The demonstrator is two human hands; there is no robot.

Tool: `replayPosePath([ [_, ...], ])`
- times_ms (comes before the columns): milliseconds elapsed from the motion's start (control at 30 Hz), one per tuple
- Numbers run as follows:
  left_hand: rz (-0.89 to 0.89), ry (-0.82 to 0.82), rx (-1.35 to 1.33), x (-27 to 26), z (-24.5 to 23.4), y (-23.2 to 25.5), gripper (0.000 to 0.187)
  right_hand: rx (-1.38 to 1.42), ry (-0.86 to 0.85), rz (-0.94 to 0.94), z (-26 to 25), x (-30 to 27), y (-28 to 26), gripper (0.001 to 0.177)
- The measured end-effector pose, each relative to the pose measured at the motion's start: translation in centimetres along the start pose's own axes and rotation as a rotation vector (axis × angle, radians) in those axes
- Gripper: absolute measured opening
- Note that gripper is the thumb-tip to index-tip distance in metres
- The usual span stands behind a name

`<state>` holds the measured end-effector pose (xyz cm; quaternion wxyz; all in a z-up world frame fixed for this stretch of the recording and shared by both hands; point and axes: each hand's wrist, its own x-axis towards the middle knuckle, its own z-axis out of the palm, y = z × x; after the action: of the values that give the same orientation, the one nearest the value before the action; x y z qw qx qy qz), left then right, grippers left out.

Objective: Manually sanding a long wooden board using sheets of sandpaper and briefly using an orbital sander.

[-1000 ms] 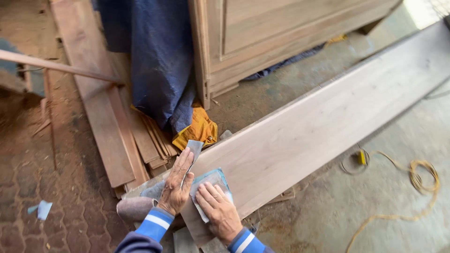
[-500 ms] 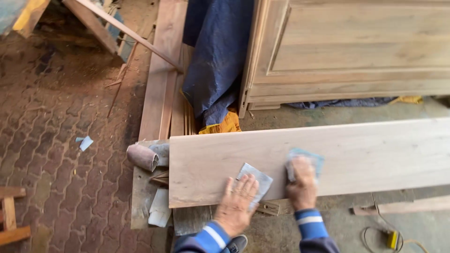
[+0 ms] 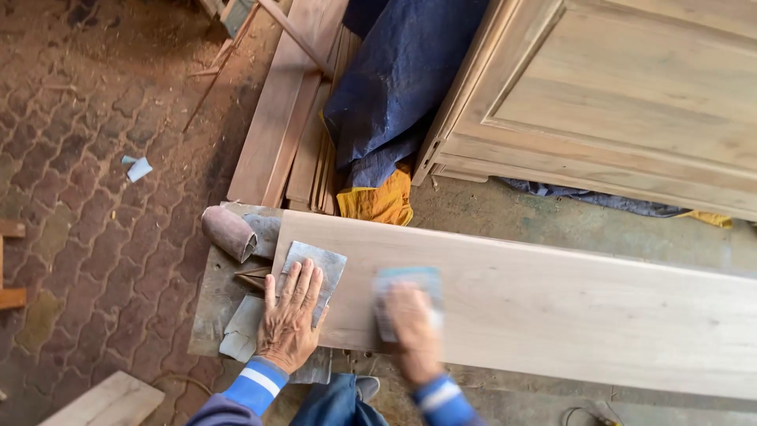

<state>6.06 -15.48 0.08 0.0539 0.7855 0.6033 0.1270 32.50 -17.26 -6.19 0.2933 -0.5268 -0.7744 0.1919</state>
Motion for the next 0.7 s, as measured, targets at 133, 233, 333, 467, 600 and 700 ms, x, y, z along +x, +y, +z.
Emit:
replayPosePath([
  [133, -0.030, 0.005, -0.011, 0.1, -0.3, 0.0, 0.073, -0.124, -0.198, -0.158, -3.6, 6.5, -4.6, 0.053],
  [233, -0.051, 0.013, -0.044, 0.3, -0.5, 0.5, 0.075, -0.182, -0.324, -0.307, -10.1, 4.0, 2.0, 0.065],
  [333, -0.095, -0.016, -0.007, 0.5, -1.0, 0.7, 0.076, -0.283, -0.237, -0.111, -15.2, 0.4, 7.2, 0.064],
  [467, -0.124, 0.037, -0.018, 0.7, -1.0, 1.2, 0.074, -0.120, -0.211, -0.258, -12.4, 2.2, 7.1, 0.070],
  [600, -0.373, 0.120, 0.042, 0.6, 0.4, 3.4, 0.070, -0.027, -0.567, -0.614, -6.6, 10.2, -0.2, 0.057],
  [700, -0.635, 0.216, 0.095, 1.4, 4.7, 6.7, 0.073, -0.276, -0.546, -0.760, -9.7, 10.8, 3.3, 0.067],
])
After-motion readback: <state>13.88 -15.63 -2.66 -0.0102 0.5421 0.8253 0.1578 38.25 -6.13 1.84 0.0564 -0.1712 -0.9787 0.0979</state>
